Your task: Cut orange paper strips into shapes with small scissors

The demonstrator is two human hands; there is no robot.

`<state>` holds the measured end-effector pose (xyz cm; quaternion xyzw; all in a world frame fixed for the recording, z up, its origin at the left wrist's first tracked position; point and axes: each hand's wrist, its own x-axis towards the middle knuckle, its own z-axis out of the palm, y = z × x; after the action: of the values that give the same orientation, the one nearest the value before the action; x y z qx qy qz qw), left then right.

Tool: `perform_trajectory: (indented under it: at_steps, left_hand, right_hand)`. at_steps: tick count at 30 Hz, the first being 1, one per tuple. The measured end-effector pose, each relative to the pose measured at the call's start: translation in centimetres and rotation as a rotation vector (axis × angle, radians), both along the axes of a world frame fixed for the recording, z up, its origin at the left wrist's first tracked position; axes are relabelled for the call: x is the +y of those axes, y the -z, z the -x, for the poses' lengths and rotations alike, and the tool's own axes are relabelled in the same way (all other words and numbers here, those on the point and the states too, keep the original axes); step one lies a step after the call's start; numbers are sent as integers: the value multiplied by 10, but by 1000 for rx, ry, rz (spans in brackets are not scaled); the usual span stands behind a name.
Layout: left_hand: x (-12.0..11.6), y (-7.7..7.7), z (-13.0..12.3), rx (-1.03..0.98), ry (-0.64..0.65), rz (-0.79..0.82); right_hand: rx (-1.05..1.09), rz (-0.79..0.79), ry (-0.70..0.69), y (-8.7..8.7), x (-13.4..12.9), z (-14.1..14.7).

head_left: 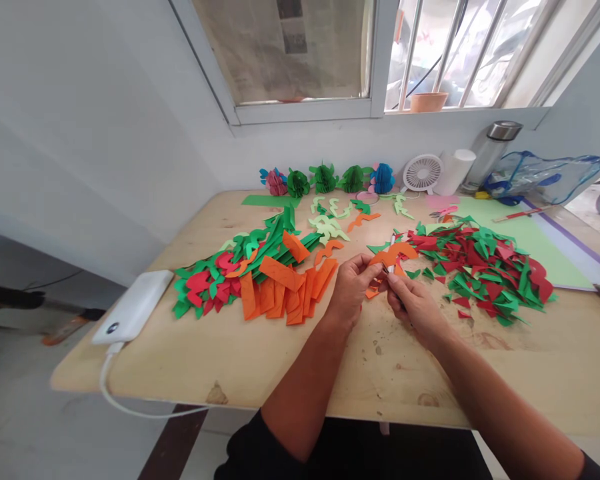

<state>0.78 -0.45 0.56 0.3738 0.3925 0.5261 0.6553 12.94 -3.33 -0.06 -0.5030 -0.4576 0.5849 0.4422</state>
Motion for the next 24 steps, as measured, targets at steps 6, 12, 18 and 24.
perform_trajectory:
  at_steps: [6, 12, 18, 24]
  left_hand:
    - [0, 0, -1, -15, 5, -1]
    - [0, -1, -1, -23, -7, 5]
    - [1, 1, -1, -18, -9, 5]
    - [1, 1, -1, -18, 1, 2]
  right_hand:
    - [-4, 13, 6, 1, 1, 0]
    - [-24, -7, 5, 3, 1, 0]
    - [-11, 25, 9, 2, 1, 0]
    - [-17, 21, 3, 2, 0, 0]
